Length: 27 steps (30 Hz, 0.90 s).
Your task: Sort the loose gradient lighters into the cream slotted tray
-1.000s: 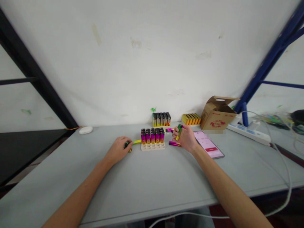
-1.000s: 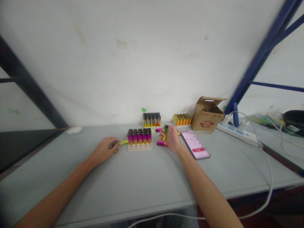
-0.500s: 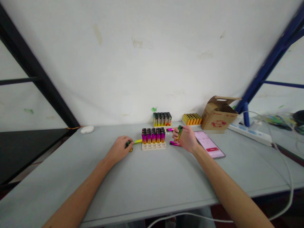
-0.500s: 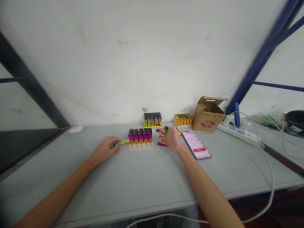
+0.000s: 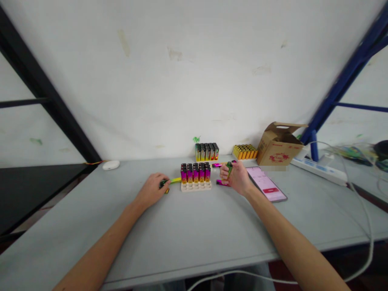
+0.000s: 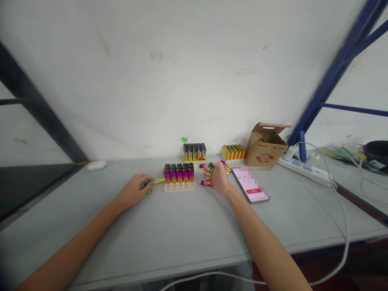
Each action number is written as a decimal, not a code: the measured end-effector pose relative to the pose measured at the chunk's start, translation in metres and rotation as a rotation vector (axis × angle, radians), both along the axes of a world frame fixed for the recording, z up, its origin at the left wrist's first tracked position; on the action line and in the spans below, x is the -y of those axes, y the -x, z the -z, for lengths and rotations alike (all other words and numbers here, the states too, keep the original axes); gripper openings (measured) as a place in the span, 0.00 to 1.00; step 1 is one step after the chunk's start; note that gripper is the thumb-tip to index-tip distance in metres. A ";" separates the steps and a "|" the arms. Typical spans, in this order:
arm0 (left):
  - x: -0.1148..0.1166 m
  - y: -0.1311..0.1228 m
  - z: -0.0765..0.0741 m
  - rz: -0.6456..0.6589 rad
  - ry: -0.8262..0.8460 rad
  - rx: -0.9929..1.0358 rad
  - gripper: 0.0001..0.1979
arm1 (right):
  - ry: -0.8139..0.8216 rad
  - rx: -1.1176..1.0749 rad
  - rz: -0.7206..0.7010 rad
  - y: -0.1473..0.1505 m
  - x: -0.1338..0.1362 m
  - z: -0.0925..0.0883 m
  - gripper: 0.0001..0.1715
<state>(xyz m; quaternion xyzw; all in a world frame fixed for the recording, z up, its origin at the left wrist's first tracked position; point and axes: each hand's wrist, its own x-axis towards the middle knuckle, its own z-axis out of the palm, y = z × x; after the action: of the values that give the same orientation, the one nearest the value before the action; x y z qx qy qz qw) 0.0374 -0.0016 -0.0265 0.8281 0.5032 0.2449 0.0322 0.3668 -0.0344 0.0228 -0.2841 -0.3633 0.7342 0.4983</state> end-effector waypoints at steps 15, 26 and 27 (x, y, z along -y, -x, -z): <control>0.001 0.000 -0.002 0.000 0.005 0.007 0.15 | -0.006 0.027 0.048 0.009 0.004 -0.004 0.07; 0.002 0.000 -0.002 -0.008 0.008 0.012 0.15 | -0.028 0.030 -0.021 0.010 0.003 0.002 0.10; 0.002 0.000 -0.002 -0.006 0.008 0.014 0.15 | -0.036 0.036 -0.036 0.010 0.003 0.002 0.10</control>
<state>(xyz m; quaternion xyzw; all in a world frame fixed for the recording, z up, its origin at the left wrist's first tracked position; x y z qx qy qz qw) 0.0377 -0.0033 -0.0242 0.8247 0.5064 0.2489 0.0382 0.3570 -0.0371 0.0207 -0.2818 -0.3903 0.7312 0.4832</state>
